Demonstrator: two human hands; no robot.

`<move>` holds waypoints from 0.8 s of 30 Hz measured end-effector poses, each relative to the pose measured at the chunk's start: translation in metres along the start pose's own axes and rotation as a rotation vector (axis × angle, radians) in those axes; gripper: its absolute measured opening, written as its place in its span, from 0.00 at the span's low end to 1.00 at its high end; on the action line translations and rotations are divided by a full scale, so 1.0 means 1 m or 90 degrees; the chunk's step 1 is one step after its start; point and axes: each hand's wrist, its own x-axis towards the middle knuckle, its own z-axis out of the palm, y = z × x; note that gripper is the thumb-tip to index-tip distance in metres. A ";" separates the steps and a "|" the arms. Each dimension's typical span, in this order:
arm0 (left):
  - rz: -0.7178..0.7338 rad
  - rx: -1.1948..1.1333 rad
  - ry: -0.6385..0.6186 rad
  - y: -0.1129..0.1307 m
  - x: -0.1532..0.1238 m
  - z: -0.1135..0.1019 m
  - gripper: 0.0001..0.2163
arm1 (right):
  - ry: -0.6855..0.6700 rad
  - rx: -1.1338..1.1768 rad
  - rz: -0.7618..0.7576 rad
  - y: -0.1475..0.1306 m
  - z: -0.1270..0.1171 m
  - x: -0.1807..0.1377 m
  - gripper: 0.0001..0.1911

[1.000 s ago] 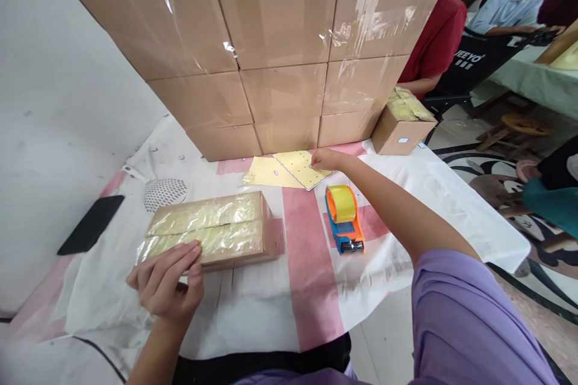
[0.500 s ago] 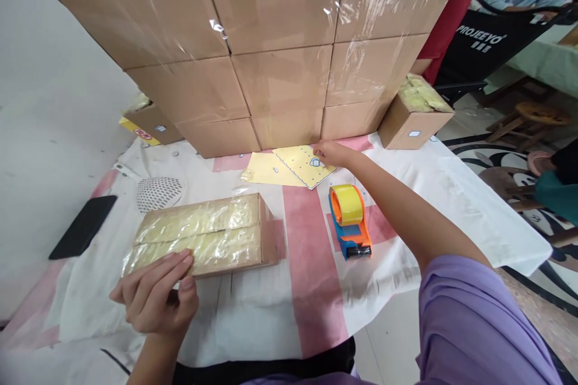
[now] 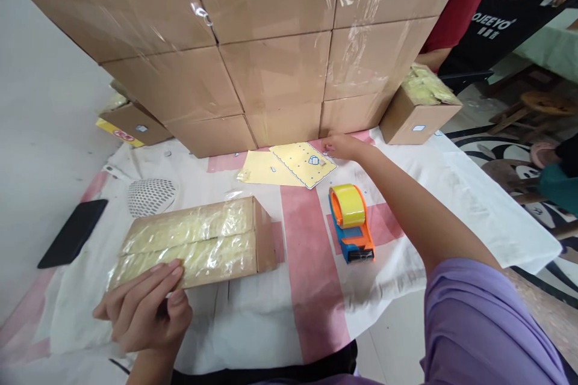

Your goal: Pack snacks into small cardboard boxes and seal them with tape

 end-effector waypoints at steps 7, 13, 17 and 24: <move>0.010 -0.007 -0.022 -0.012 -0.002 -0.002 0.07 | 0.276 0.358 0.033 -0.064 -0.032 -0.050 0.09; -0.007 -0.004 0.014 -0.022 -0.008 -0.001 0.05 | 0.200 0.698 -0.016 -0.199 0.005 -0.143 0.10; -0.016 0.000 0.021 -0.021 -0.006 0.002 0.06 | 0.165 0.757 0.025 -0.238 0.079 -0.146 0.09; -0.005 -0.014 -0.017 -0.021 -0.004 -0.005 0.09 | 0.175 0.803 0.038 -0.247 0.127 -0.119 0.08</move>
